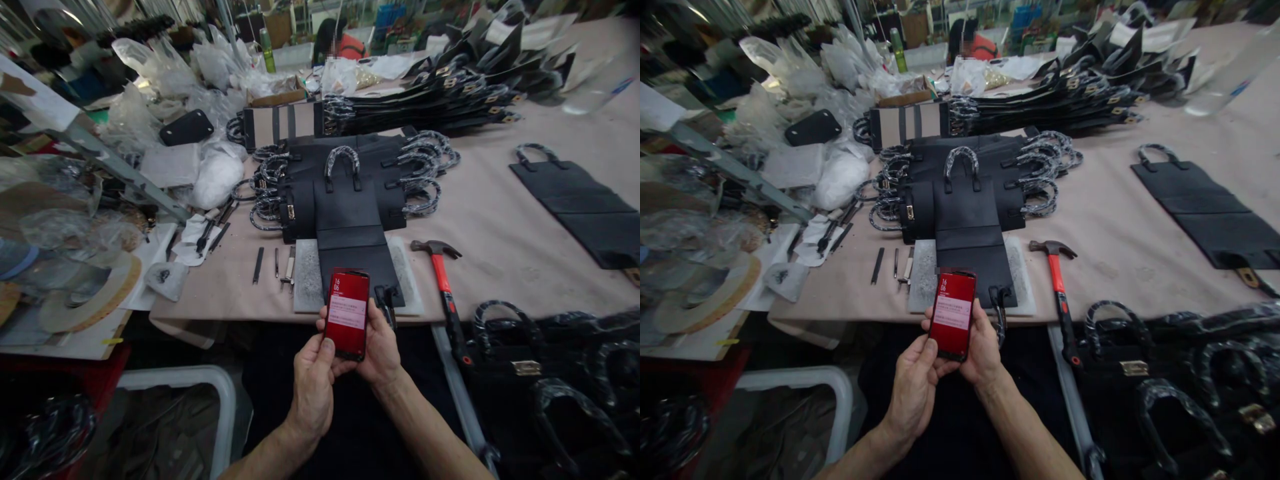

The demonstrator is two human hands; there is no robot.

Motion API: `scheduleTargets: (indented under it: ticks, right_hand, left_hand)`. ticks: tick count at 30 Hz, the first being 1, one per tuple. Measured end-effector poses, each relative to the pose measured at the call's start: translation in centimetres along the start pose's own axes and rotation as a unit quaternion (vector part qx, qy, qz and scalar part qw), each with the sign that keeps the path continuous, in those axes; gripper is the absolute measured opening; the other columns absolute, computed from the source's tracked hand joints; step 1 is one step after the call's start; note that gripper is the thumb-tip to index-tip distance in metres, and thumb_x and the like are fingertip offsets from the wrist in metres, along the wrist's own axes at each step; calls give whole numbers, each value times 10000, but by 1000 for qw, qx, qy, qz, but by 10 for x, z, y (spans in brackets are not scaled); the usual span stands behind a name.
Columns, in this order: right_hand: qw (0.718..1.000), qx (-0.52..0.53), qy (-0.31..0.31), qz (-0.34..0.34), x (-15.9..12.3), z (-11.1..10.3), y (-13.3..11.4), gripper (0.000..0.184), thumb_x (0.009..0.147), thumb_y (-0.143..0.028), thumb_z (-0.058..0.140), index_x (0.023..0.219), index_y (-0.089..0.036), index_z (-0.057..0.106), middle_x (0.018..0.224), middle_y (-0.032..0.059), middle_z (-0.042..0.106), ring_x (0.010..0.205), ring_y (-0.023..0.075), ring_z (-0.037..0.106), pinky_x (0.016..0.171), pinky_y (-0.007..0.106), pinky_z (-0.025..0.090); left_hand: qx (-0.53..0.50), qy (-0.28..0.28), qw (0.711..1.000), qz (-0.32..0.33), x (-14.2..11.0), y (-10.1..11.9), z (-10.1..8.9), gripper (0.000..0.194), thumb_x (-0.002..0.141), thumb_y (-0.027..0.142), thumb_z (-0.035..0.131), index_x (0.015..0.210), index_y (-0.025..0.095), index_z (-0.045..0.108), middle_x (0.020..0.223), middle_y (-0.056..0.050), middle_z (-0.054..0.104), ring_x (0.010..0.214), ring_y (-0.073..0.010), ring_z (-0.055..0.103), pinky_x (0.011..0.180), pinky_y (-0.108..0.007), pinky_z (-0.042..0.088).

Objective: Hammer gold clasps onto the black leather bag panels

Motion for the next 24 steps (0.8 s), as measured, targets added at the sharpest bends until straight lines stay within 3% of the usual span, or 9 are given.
scheduleTargets:
  ticks: [8,12,15,19,21,24]
  right_hand:
    - [999,-29,26,21,4,6,3,606,932,-665,495,1149,-145,715,1088,127,768,942,271,748,953,459,563]
    - [994,-88,55,16,15,14,9,577,886,-677,572,1165,-193,716,1146,110,760,1085,302,713,1046,517,511]
    - [978,-189,85,-17,26,8,9,603,859,-733,560,1155,-232,723,1206,109,742,1168,324,676,1073,554,491]
    - [902,-414,104,-67,58,-19,-10,646,841,-785,514,1151,-264,738,1259,128,718,1180,366,668,1072,597,488]
    - [838,-521,105,-119,74,-25,-22,609,811,-779,537,1127,-305,753,1228,122,729,1125,394,687,1042,620,506]
    - [736,-633,100,-216,85,-14,-32,584,839,-729,505,1136,-285,743,1213,120,729,1154,385,668,1071,587,493]
  left_hand:
    - [-1,17,1000,8,-2,2,-6,440,868,476,728,1113,111,743,1038,-139,743,890,-238,716,761,-342,616]
    - [-22,34,999,18,0,14,-11,474,846,522,733,1090,116,754,1004,-141,747,847,-227,712,707,-314,603]
    - [-31,56,997,37,8,24,-25,443,833,565,730,1034,174,782,955,-130,752,792,-213,708,652,-302,593]
    - [-61,113,984,121,35,52,-63,400,819,605,729,941,229,790,920,-138,751,750,-207,705,612,-301,588]
    - [-75,164,970,161,46,77,-83,410,772,576,791,908,190,763,898,-125,742,717,-197,702,614,-303,600]
    - [-101,223,947,207,54,115,-109,460,672,487,890,884,129,695,876,-91,733,702,-183,710,630,-298,617]
Point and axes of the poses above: each hand's wrist, its own x-axis towards the middle knuckle, its own z-axis out of the palm, y = z × x, the point moved 1 cm from there along x, towards the middle knuckle
